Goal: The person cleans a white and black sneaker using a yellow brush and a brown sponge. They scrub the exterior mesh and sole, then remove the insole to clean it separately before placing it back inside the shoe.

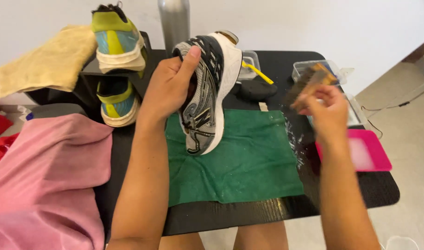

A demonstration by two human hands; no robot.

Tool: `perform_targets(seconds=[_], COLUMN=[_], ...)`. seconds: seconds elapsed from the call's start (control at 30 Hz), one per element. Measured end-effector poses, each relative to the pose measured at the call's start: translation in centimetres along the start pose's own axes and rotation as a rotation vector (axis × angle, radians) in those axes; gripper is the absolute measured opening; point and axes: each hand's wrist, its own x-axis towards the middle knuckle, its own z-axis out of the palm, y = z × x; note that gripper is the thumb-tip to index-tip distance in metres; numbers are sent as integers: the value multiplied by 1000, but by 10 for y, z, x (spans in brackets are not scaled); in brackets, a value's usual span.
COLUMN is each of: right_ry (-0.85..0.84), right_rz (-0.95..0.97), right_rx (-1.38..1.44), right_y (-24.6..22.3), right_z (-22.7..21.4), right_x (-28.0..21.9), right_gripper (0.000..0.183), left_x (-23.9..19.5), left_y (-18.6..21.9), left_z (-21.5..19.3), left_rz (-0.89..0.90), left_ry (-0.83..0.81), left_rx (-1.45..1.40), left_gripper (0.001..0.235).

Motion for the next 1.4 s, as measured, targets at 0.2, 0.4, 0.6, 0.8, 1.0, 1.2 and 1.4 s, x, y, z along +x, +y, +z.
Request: perform_targets(seconds=[0.2,0.4,0.6,0.8,1.0,1.2,1.4], right_ry=[-260,-71,-156,-51,-79,-101,-43], right_rz=[-465,-947,-862,-910,-932,-869,-972], right_rx=[378,31,-54,57,119,-54,22], right_y=[-48,-74,-3,-60,-80,16,-34], right_z=[91,136,144,146,139,138,136], right_x=[-69,-88,-135,-113,-91,-151,-123], right_gripper=[87,81,79,74,68,67,63], left_x=[5,3,17,9,7,11,3], left_y=[-17,-10,-36,-17,-17,-27,-14], left_z=[-2,-7,-23,-9,-9,-15,-8], left_rz=[70,48,-121,-132,-16,-29,73], left_ry=[42,50,152,92,27,50,-59], left_rx=[-132,-152,-415,-504,-375,-374,-344], left_gripper=[70,67,59,48,65,65,67])
